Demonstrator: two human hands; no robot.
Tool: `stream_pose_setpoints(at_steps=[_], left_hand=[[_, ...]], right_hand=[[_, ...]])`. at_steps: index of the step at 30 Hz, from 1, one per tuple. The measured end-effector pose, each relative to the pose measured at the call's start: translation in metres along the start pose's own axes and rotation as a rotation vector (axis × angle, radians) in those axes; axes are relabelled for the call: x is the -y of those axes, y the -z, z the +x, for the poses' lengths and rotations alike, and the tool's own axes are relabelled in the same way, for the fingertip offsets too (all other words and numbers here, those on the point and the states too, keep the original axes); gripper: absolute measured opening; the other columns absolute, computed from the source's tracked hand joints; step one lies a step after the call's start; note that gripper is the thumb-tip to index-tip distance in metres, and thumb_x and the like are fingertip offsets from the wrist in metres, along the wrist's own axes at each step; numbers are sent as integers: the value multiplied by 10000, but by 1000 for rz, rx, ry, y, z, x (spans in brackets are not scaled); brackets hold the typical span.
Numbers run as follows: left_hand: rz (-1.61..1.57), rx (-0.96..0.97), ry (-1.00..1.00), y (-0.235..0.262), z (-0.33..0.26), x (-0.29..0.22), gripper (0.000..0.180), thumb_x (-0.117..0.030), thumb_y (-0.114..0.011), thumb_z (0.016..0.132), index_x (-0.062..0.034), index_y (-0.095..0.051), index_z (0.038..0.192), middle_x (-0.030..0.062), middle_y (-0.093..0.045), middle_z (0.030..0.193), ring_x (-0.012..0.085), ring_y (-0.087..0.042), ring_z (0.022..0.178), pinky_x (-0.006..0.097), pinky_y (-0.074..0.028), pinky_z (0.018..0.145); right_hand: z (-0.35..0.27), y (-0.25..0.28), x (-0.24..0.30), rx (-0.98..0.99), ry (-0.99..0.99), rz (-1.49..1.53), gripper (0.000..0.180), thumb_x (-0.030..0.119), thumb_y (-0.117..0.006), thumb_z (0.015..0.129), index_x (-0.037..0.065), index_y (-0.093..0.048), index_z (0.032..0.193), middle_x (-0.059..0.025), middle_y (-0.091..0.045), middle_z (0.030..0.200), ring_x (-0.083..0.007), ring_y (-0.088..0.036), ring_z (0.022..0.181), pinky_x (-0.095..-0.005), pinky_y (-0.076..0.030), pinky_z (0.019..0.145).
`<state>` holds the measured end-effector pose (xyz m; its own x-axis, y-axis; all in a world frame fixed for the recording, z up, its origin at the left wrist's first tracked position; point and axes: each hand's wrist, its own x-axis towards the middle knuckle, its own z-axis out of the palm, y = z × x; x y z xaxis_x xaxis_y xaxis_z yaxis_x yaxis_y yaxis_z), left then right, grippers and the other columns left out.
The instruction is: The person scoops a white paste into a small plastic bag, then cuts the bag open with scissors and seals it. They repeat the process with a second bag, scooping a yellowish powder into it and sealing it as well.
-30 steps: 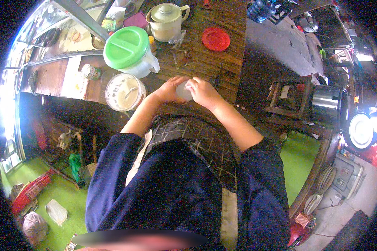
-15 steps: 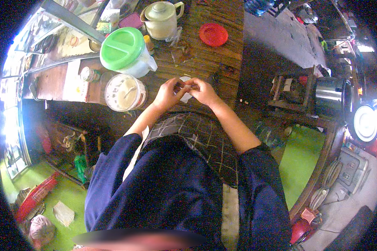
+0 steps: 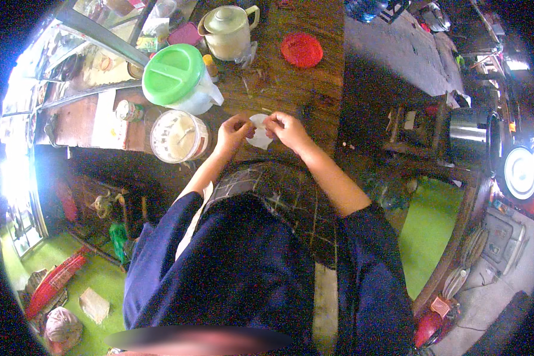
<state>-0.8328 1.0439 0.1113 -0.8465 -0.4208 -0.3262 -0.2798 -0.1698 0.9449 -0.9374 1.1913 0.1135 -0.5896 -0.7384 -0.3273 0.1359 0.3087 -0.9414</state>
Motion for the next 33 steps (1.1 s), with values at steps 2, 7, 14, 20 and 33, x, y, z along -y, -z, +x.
stream_pose_setpoints(at_steps=[2,7,14,20,33], left_hand=[[-42,-12,24,0,-1,5,105,-99,-555,815,-1,-586,796,64,-619,692,109,-574,616,240,-470,576],[51,-87,-126,-1,-2,10,71,-77,-554,786,-15,-581,764,41,-604,641,84,-560,589,229,-447,542],[229,-50,-119,-2,3,0,135,-153,-599,739,-22,-582,764,76,-562,631,105,-518,591,280,-446,581],[345,-27,-232,1,0,-9,129,-146,-557,801,-23,-578,768,36,-594,645,78,-544,585,245,-449,549],[208,-67,-379,-4,-3,-24,208,-217,-638,781,-30,-578,849,57,-570,686,86,-519,623,256,-447,593]], right_hand=[[-4,0,-3,14,-19,71,143,168,-550,872,30,-588,864,-21,-610,716,-98,-574,655,-247,-473,639],[-6,-1,-2,69,75,-61,215,221,-497,898,33,-594,861,-22,-606,721,-100,-566,651,-252,-469,635],[10,-8,17,1,205,-559,209,226,-604,812,53,-536,906,-117,-623,773,-214,-609,704,-334,-471,637],[7,-14,21,7,101,-422,129,140,-604,778,34,-568,843,-115,-632,741,-226,-626,661,-349,-491,606],[0,-19,8,6,-132,485,83,106,-575,818,37,-530,827,-59,-577,730,-176,-575,651,-301,-480,606]])
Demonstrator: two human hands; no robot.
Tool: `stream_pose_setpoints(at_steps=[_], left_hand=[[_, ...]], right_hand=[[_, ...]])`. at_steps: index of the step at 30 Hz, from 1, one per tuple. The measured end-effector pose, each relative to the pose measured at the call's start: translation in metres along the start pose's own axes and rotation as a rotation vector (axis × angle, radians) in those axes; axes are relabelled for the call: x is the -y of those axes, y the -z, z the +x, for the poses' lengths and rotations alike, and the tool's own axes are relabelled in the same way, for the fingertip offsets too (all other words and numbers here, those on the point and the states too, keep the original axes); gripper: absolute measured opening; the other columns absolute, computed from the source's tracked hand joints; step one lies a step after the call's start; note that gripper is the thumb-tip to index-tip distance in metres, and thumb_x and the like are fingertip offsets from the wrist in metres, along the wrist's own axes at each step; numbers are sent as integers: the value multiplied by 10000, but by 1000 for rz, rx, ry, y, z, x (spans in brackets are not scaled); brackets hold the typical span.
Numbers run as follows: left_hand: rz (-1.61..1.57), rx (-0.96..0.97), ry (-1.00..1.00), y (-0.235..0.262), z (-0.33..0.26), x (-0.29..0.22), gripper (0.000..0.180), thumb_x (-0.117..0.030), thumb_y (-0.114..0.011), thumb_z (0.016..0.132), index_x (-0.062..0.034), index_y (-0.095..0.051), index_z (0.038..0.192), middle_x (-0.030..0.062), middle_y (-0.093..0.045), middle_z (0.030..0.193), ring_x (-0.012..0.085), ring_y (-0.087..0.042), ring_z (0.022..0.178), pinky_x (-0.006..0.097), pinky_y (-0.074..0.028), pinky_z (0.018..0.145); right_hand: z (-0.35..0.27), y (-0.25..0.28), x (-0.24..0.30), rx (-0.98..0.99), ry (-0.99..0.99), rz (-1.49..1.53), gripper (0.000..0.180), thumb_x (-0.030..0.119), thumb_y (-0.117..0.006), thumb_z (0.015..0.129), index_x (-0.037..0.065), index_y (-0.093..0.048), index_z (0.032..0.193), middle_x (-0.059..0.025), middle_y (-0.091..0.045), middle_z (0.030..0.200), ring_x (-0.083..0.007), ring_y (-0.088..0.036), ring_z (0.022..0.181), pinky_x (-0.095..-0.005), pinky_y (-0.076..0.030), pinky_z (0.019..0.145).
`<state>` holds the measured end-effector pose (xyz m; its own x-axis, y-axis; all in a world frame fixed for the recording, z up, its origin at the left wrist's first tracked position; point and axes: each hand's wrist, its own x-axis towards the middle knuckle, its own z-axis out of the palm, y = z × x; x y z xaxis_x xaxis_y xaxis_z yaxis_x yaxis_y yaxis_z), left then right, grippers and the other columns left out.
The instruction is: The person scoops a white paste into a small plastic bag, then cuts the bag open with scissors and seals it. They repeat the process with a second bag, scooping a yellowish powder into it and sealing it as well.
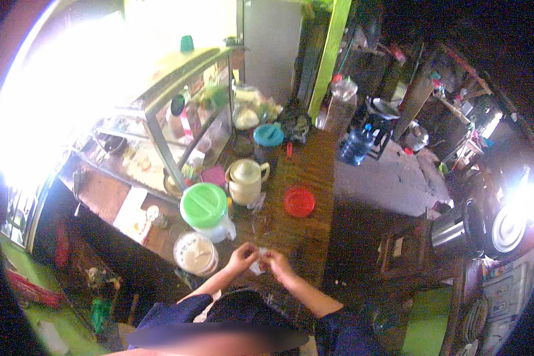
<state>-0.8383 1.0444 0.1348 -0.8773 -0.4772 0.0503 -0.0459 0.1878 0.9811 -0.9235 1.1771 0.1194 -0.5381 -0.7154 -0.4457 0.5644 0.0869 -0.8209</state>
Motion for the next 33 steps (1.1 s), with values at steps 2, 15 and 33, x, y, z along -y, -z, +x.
stream_pose_setpoints(at_steps=[2,15,33], left_hand=[[99,65,24,1,1,0,310,-295,-691,743,-51,-598,910,58,-579,691,88,-528,630,259,-450,598],[123,125,283,1,23,39,194,-203,-612,756,-42,-638,651,42,-624,599,111,-555,520,292,-468,513],[-73,150,341,1,26,32,241,-91,-579,746,-59,-486,965,34,-535,692,92,-496,606,230,-408,545]], right_hand=[[4,2,-2,15,-10,-25,73,80,-558,801,19,-535,834,-78,-583,727,-188,-573,620,-309,-463,577],[13,8,17,-80,670,-1015,102,98,-572,805,22,-506,796,-144,-579,683,-236,-587,619,-342,-448,573],[10,-4,43,121,720,-1276,274,34,-613,676,23,-530,937,-156,-500,983,-339,-521,947,-386,-443,818]])
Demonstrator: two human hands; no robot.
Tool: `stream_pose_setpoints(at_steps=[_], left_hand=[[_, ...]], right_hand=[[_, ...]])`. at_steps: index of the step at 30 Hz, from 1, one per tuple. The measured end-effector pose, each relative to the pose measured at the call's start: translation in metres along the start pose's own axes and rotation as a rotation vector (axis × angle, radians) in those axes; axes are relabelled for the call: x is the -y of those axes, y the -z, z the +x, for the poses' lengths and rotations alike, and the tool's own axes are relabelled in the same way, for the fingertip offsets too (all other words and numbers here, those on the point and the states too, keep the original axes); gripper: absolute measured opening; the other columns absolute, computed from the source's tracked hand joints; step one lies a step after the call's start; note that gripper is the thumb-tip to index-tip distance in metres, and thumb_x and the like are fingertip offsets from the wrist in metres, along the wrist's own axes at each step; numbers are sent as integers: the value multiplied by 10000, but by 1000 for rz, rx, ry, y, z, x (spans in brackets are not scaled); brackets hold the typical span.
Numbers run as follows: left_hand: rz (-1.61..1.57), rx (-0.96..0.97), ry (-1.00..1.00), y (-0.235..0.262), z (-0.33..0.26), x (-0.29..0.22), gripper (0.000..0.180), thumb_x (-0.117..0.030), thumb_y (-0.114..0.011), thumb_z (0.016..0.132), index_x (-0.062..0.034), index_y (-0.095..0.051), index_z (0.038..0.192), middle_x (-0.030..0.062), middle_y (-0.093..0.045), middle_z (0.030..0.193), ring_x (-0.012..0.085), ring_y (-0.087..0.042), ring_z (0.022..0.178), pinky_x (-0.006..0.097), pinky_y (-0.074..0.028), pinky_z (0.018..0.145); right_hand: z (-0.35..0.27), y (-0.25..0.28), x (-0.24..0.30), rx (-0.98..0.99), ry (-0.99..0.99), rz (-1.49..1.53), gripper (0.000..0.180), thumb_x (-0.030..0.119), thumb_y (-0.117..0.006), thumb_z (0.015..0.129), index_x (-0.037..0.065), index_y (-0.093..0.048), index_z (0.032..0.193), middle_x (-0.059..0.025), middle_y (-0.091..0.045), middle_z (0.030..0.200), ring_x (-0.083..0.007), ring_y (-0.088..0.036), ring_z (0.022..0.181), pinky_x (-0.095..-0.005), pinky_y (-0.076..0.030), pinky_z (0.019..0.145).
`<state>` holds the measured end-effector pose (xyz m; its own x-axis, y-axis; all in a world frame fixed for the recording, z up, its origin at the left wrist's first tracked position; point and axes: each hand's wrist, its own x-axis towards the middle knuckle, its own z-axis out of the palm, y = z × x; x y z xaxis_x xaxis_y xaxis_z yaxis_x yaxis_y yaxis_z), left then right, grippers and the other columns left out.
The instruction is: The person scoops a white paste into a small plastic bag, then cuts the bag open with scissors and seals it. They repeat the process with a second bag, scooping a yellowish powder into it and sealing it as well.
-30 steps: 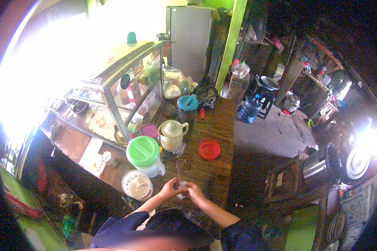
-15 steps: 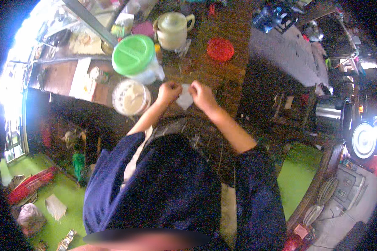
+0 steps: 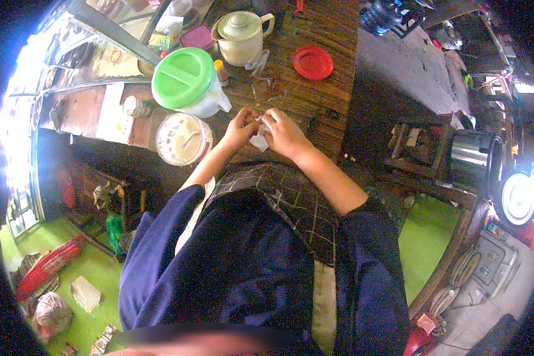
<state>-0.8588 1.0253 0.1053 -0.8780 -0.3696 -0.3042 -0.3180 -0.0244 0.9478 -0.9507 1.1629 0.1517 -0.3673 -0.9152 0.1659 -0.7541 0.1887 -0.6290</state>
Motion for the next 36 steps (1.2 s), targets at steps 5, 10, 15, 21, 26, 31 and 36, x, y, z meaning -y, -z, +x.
stream_pose_setpoints(at_steps=[5,10,15,21,26,31,36], left_hand=[[387,-54,-300,4,-8,0,575,-295,-713,643,-99,-445,1113,119,-517,1036,235,-505,914,356,-430,777],[735,-2,-308,-12,-6,7,838,-444,-764,528,-161,-409,1233,142,-459,1177,388,-415,1098,473,-363,922],[689,47,-372,-16,2,9,795,-400,-763,546,-157,-423,1222,136,-467,1178,370,-426,1083,452,-352,934],[695,89,-399,-19,0,7,765,-376,-758,556,-160,-434,1214,128,-492,1161,350,-422,1093,443,-328,949],[670,80,-486,-17,2,11,736,-371,-739,573,-161,-436,1210,128,-504,1143,337,-437,1080,439,-338,932],[612,28,-492,-14,1,16,718,-323,-717,577,-140,-433,1210,146,-501,1154,340,-452,1067,446,-349,921],[508,29,-442,-7,-1,16,718,-291,-731,575,-132,-436,1211,152,-492,1168,357,-453,1081,444,-360,929]], right_hand=[[1,-7,-15,-112,6,52,136,45,-623,685,2,-565,801,-111,-522,952,-292,-538,903,-359,-460,778],[-2,-5,-21,-146,15,102,167,13,-619,660,12,-568,819,-98,-517,978,-281,-506,960,-358,-422,841],[-14,2,-20,-162,-10,6,109,25,-607,710,32,-555,805,-65,-508,987,-252,-486,974,-358,-385,840],[-29,14,-18,-66,-13,-133,75,102,-585,755,75,-571,823,-39,-508,985,-227,-486,966,-368,-337,820],[-26,16,-11,-28,-62,-206,177,175,-599,739,62,-576,873,-76,-505,1032,-251,-488,988,-407,-353,811],[-9,7,-6,-13,-21,-363,170,168,-617,740,36,-568,835,-99,-497,996,-276,-488,965,-403,-381,778],[2,-5,-12,27,16,-195,112,135,-589,770,25,-574,788,-118,-514,763,-290,-542,752,-388,-428,634]])
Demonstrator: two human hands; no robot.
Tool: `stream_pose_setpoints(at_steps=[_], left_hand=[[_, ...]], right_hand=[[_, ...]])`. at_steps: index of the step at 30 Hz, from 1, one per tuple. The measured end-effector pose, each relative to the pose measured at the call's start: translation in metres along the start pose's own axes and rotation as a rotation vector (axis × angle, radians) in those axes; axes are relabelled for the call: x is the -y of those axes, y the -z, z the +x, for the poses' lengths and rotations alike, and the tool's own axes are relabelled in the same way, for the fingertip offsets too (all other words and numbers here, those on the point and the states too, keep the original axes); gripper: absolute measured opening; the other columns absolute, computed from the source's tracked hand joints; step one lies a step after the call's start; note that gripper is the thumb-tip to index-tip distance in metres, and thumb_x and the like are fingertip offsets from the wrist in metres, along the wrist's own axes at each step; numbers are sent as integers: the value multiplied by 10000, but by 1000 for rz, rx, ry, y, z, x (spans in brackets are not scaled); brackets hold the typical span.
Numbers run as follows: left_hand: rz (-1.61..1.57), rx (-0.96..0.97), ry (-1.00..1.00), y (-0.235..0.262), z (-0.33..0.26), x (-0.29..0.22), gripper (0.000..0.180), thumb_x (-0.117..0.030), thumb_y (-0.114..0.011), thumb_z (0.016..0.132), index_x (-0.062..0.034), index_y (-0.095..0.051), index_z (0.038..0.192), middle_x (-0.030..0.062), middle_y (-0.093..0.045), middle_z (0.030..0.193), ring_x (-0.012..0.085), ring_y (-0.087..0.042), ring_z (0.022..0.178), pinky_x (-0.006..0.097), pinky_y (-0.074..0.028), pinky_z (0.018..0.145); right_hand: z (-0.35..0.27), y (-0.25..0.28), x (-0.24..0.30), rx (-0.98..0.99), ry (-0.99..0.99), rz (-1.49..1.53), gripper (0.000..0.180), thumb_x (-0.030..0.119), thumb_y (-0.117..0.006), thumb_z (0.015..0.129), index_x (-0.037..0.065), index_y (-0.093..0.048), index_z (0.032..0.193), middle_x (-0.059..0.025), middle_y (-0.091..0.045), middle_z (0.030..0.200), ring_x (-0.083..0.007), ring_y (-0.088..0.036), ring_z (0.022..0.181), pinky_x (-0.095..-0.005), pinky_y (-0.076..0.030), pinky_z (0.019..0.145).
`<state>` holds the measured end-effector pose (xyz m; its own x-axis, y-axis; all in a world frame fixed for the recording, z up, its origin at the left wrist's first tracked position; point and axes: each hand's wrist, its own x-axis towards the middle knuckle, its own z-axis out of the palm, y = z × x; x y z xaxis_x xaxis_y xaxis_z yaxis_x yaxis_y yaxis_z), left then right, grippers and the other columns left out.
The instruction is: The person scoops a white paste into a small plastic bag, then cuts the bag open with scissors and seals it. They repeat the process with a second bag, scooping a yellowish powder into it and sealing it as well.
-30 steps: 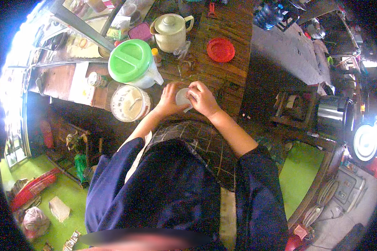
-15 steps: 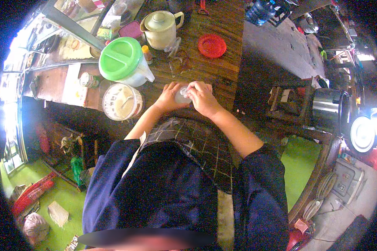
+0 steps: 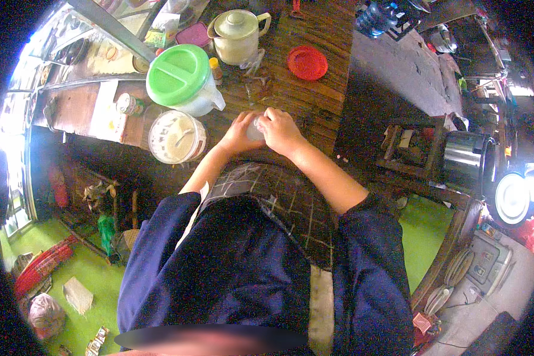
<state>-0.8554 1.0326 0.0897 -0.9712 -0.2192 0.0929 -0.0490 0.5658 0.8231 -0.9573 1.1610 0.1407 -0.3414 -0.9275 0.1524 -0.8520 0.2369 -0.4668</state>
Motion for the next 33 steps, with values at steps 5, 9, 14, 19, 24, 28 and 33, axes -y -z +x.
stream_pose_setpoints(at_steps=[5,9,14,19,24,28,33], left_hand=[[-102,38,23,0,0,5,712,-271,-751,569,-135,-449,1199,151,-498,1161,351,-450,1096,429,-376,923],[-121,35,-57,-1,2,11,725,-264,-764,575,-89,-447,1202,144,-513,1145,332,-479,1069,410,-398,916],[-213,73,20,2,2,11,720,-263,-772,560,-153,-458,1199,137,-507,1150,343,-479,1068,413,-401,912],[-191,114,9,6,1,10,766,-262,-788,561,-107,-428,1220,152,-480,1182,338,-456,1106,404,-388,934],[-81,124,-5,-2,3,14,794,-272,-778,544,-68,-411,1218,173,-471,1189,355,-439,1116,409,-368,951],[-109,92,-17,-3,1,19,811,-269,-775,536,-36,-403,1218,185,-470,1185,358,-436,1118,406,-365,952],[-141,93,-23,-3,2,20,830,-293,-769,521,-58,-408,1231,193,-470,1183,370,-453,1093,427,-380,929]], right_hand=[[-6,-2,1,-71,-81,325,168,166,-566,805,4,-551,761,-150,-512,702,-321,-529,646,-388,-425,578],[-10,10,11,123,-181,399,196,198,-556,807,4,-568,782,-179,-556,762,-369,-545,717,-413,-440,631],[-4,41,13,284,-41,420,200,206,-571,800,9,-572,767,-173,-563,778,-365,-552,730,-401,-447,642],[22,50,-20,170,-373,347,235,235,-635,768,44,-529,854,-128,-567,782,-252,-570,711,-367,-476,653],[21,4,-12,275,-98,186,199,128,-590,695,46,-519,862,-167,-565,832,-358,-566,761,-416,-467,698],[12,-5,-7,87,-80,193,88,116,-540,770,42,-522,814,-155,-557,798,-363,-563,745,-417,-469,667],[19,2,-13,-208,-84,152,147,164,-584,786,37,-512,773,-144,-548,749,-330,-555,682,-406,-466,602]])
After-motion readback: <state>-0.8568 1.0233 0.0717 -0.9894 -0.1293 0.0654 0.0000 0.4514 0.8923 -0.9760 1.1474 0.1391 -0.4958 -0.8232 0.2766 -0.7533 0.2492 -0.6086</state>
